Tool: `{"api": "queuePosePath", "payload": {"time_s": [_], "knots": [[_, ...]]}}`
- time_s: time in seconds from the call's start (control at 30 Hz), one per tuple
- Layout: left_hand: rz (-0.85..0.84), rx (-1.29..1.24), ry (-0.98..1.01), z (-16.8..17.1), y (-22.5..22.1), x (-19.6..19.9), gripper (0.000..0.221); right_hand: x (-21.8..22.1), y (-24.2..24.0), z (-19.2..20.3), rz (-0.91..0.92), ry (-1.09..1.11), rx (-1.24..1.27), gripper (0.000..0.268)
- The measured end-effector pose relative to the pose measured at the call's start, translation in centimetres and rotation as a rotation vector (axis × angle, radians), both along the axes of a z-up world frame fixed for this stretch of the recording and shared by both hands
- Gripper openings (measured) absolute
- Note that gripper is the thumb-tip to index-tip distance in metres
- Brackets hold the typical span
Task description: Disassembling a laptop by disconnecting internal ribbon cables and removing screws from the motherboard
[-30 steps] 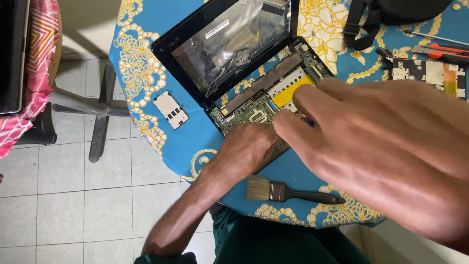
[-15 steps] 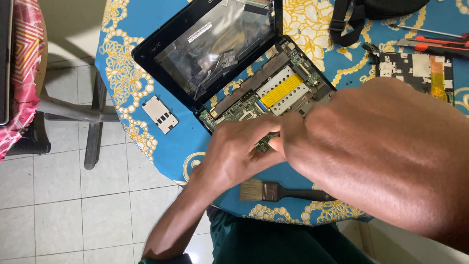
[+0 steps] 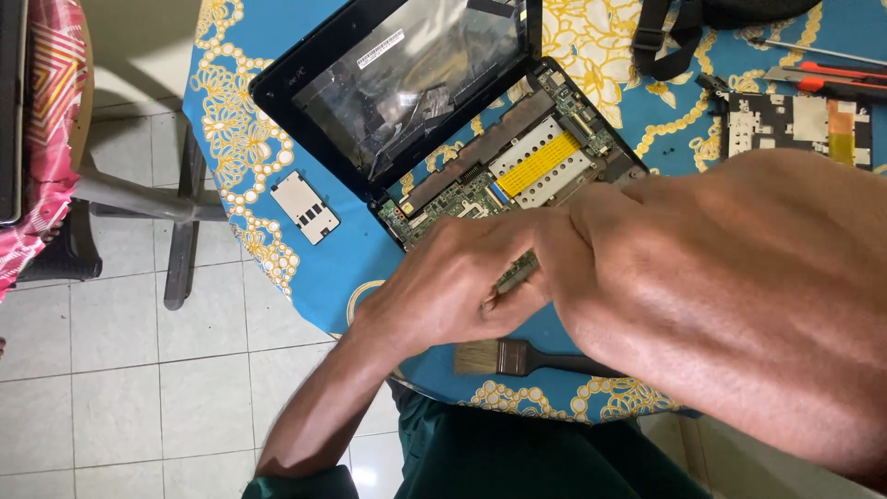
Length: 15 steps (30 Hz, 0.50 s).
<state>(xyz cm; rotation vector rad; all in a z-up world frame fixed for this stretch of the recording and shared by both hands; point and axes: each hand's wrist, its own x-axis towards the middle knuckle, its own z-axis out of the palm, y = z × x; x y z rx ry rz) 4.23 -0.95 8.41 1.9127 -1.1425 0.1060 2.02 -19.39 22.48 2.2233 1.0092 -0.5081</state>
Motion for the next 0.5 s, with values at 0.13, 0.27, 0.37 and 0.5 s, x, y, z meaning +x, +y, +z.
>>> {"api": "queuePosePath", "payload": {"time_s": [0.13,0.27,0.37,0.5], "knots": [[0.114,-0.184,-0.045,-1.7,-0.5,-0.6,0.024,0.4,0.2,0.3,0.054,-0.006,0.003,0.022],[0.120,-0.175,-0.081,-0.7,-0.8,-0.8,0.008,1.1,0.7,0.7,-0.185,0.049,-0.062,0.019],[0.104,0.002,-0.120,0.1,-0.5,-0.2,0.016,1.1,-0.2,0.8,-0.121,-0.001,-0.008,0.010],[-0.015,0.066,-0.086,1.0,-0.4,0.6,0.020,0.6,-1.7,-0.2,-0.043,-0.054,0.027,0.023]]}}
